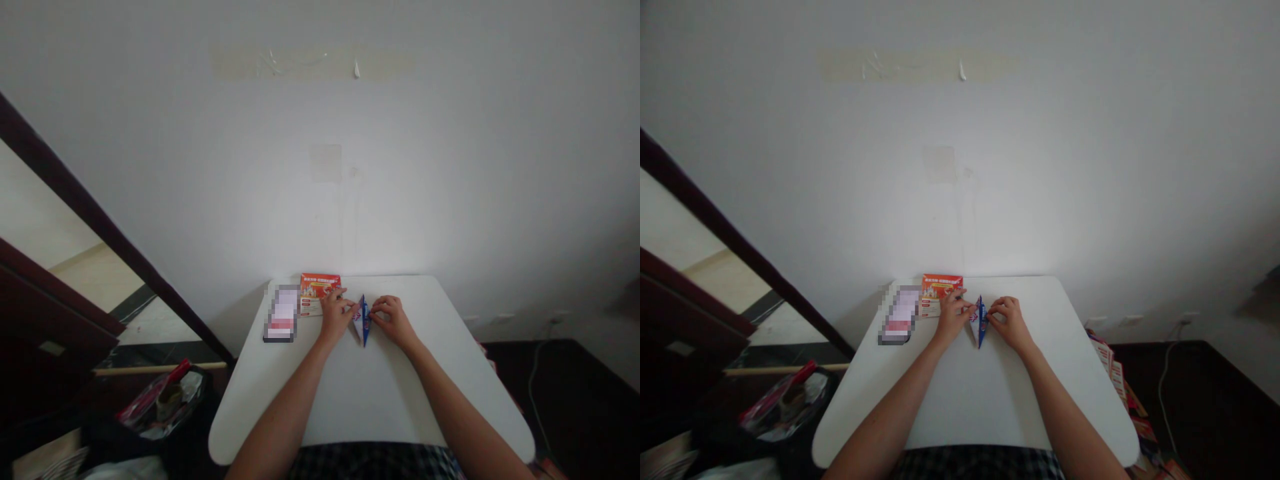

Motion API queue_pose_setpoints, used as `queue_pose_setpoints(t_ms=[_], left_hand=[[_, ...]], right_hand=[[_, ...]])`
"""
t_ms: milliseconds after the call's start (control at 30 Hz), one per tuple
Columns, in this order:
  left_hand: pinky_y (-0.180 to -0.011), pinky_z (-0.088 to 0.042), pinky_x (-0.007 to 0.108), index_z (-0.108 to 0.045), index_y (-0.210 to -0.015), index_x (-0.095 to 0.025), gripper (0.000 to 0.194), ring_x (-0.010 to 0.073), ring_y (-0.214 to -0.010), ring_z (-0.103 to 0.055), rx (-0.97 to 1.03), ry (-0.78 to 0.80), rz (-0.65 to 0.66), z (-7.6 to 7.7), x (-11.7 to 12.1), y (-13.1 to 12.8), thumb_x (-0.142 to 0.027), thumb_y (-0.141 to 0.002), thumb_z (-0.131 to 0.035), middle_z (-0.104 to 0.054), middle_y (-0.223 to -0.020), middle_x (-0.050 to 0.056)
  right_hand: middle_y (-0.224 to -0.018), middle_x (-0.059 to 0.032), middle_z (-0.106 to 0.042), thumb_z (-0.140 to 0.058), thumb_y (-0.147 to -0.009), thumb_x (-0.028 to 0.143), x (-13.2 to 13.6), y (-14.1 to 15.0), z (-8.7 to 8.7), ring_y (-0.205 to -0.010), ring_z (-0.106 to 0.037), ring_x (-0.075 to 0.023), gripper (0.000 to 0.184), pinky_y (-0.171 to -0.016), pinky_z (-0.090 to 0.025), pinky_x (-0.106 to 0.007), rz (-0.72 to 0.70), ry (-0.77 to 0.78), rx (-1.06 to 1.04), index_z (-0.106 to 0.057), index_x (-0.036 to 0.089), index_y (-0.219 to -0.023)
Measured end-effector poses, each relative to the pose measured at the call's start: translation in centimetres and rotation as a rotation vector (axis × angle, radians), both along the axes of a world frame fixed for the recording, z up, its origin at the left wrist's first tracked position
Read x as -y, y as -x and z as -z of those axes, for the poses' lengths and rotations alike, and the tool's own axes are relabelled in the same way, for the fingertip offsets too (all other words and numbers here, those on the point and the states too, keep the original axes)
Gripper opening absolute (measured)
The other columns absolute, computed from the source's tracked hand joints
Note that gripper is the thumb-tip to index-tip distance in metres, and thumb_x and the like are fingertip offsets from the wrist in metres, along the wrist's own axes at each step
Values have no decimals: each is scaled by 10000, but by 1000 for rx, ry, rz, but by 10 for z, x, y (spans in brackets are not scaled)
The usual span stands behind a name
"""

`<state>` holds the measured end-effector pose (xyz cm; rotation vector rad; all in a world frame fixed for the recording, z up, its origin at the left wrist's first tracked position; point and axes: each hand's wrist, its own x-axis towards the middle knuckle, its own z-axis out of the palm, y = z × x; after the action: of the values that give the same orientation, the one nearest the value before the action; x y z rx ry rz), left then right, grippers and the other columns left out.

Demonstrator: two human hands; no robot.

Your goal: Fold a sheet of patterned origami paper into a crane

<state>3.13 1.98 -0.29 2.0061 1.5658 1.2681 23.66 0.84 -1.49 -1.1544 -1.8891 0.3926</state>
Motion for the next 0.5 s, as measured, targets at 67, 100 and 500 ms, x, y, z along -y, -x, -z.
queue_pose_setpoints(t_ms=[67, 100, 500], left_hand=[[-1102, -341, 525, -783, -772, -252, 18, 259, -1215, -546, 6, 16, -7, -1, 0, 0, -263, -780, -771, -653, -1249, 55], [-1102, -341, 526, -783, -774, -251, 21, 261, -1217, -544, 8, 20, -11, -1, 0, 0, -265, -782, -768, -653, -1249, 56], [-1115, -325, 528, -787, -817, -252, 59, 258, -1249, -531, 28, 39, 6, -2, 2, -3, -269, -811, -731, -641, -1281, 61]], right_hand=[[-992, -66, -669, -685, -834, 420, -1, -1, 0, -1064, -546, -259, 170, -985, -426, -469, -16, 13, -10, -745, 262, -837], [-997, -65, -669, -687, -832, 422, -1, -1, 1, -1064, -547, -258, 170, -985, -427, -468, -24, 19, -13, -747, 263, -836], [-1031, -55, -652, -702, -823, 363, 1, 0, -1, -1092, -532, -253, 97, -1004, -417, -470, -80, 27, 35, -746, 277, -836]])
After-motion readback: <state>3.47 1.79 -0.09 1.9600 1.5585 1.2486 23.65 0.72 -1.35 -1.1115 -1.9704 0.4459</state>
